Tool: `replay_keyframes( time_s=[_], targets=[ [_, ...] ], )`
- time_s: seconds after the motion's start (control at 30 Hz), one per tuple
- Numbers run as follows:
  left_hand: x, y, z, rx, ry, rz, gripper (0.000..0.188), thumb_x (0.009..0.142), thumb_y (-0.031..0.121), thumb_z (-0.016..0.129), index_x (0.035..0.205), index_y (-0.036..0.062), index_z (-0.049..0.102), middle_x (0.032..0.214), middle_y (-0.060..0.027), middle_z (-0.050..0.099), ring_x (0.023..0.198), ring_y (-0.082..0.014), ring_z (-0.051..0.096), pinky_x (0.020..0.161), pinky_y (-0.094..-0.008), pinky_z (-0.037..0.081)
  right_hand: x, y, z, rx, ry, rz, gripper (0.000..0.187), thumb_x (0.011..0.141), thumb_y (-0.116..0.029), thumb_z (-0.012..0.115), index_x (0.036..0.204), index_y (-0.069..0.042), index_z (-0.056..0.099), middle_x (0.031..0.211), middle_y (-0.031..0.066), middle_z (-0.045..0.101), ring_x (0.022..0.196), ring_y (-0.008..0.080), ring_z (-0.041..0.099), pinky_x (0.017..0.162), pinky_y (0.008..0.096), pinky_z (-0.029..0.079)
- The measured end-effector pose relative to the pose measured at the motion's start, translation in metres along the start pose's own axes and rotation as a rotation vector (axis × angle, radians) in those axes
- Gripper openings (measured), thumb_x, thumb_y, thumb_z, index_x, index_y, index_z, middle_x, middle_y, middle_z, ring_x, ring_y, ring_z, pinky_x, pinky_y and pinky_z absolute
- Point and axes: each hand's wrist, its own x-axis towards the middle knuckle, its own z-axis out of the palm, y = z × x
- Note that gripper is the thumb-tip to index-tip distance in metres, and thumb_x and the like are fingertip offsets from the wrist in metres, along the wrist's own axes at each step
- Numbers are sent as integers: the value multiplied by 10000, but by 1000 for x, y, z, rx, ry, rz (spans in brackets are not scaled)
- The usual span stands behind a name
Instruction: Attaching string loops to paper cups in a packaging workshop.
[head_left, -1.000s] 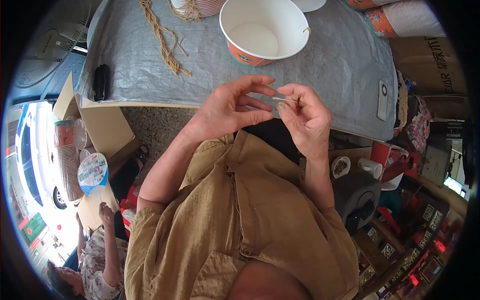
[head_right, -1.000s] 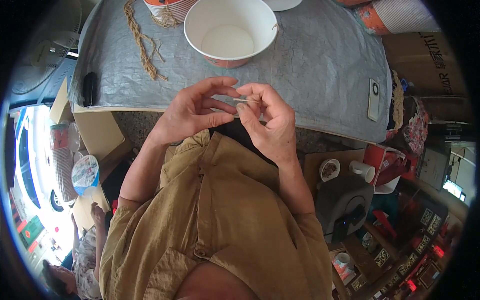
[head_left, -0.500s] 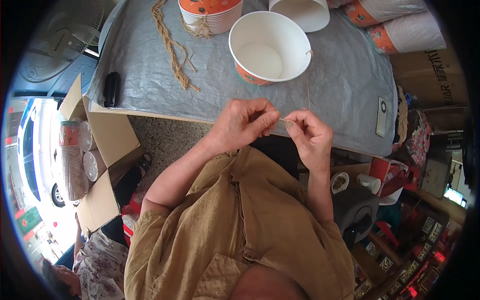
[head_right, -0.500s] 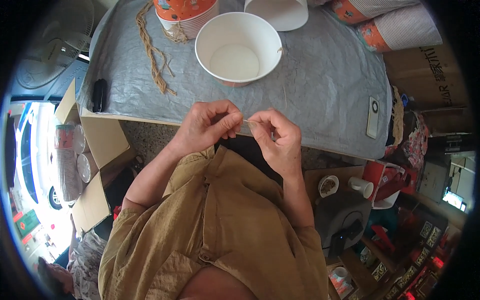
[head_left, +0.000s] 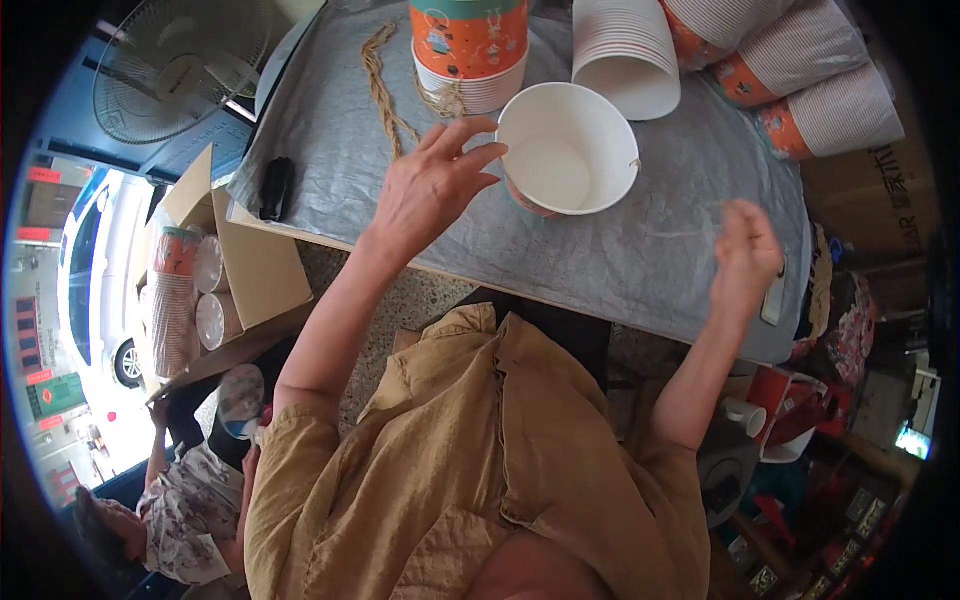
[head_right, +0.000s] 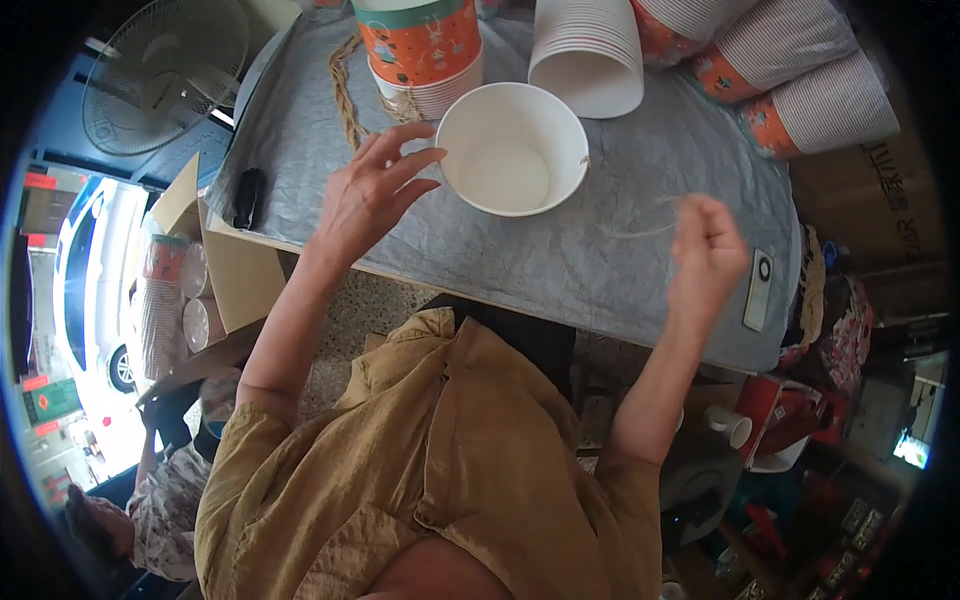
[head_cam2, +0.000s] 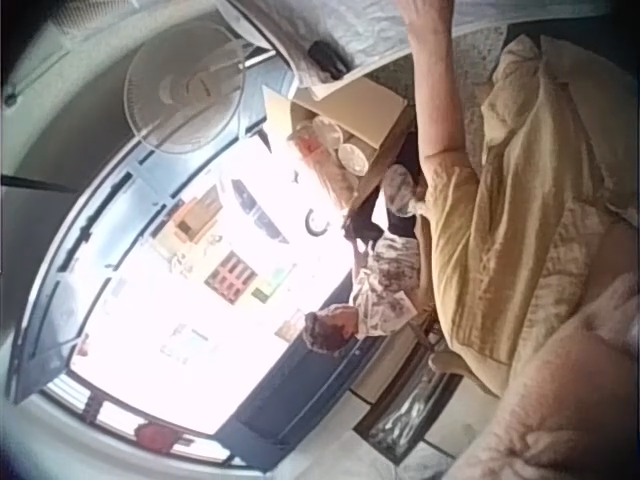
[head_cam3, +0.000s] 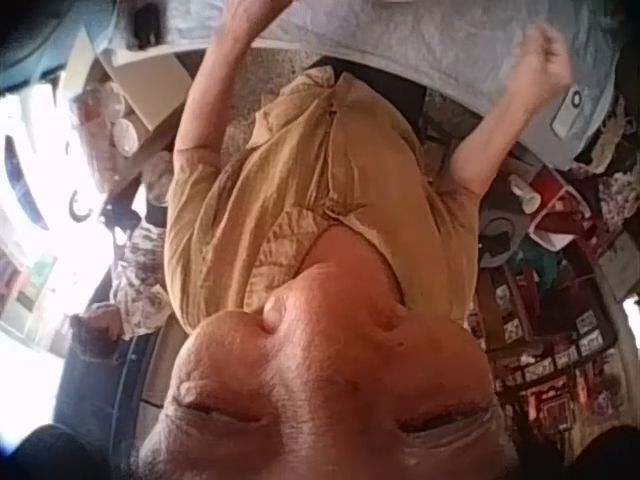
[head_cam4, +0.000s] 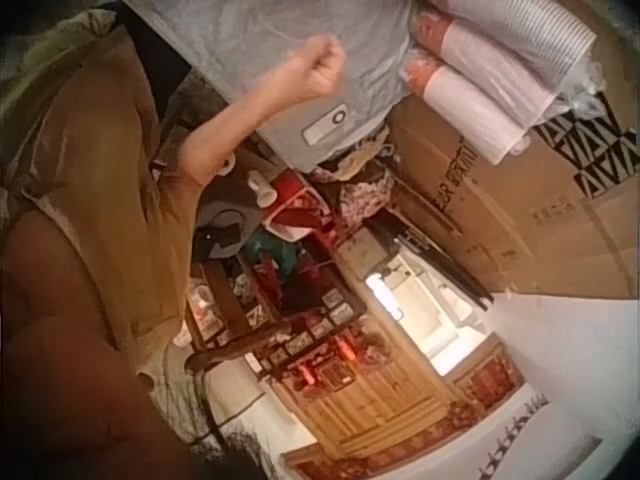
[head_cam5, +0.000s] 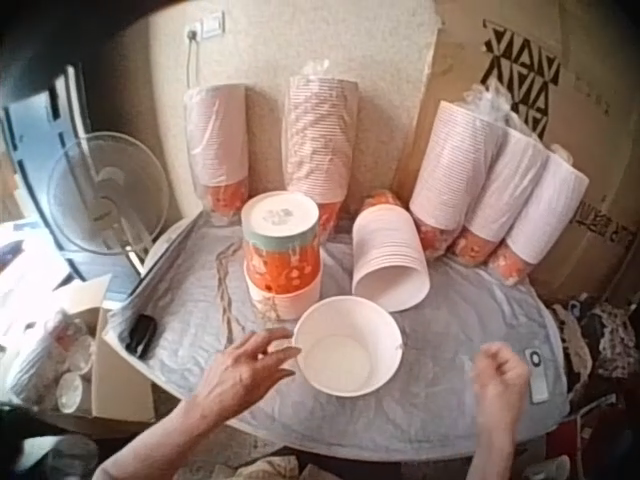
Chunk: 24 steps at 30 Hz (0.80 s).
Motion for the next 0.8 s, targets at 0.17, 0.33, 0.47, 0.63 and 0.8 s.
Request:
replay_keyframes(
  time_s=[0.17, 0.33, 0.47, 0.63, 0.8],
  targets=[
    [8, 19, 22, -70, -17, 96, 232, 826, 197, 800, 1038, 153, 720, 1226, 41, 651, 898, -180, 663, 719, -319, 591, 18, -57, 67, -36, -57, -280, 117, 955, -111, 690, 1017, -17, 720, 776, -45, 624, 654, 18, 496, 561, 202, 396],
    [15, 3, 21, -140, -31, 92, 217, 836, 141, 786, 1036, 110, 709, 1214, -15, 681, 975, -237, 708, 761, -346, 600, 18, -25, 120, -111, -565, -220, 120, 966, -101, 629, 989, 10, 667, 736, 8, 634, 674, 54, 551, 611, 261, 462],
    [8, -4, 25, -315, -118, 72, 177, 829, 90, 771, 981, 77, 682, 1131, -55, 689, 1002, -293, 685, 794, -380, 585, 4, 1, 120, -209, -723, -90, 113, 955, -88, 618, 905, 12, 635, 689, 41, 633, 644, 83, 563, 617, 290, 474],
    [-28, 11, 25, -366, -105, 51, 157, 839, 21, 747, 981, 50, 686, 1046, -74, 687, 942, -290, 685, 784, -382, 575, -26, -11, 105, -350, -859, -44, 66, 900, -59, 641, 869, -4, 622, 639, 98, 624, 571, 192, 610, 580, 348, 484],
    [-49, 16, 26, -346, -99, -9, 192, 823, -22, 751, 991, 67, 719, 1047, -62, 705, 955, -249, 705, 795, -343, 584, -54, -11, 109, -438, -827, -139, 75, 860, -15, 614, 811, -18, 558, 664, 142, 619, 619, 346, 623, 574, 423, 473]
  ],
)
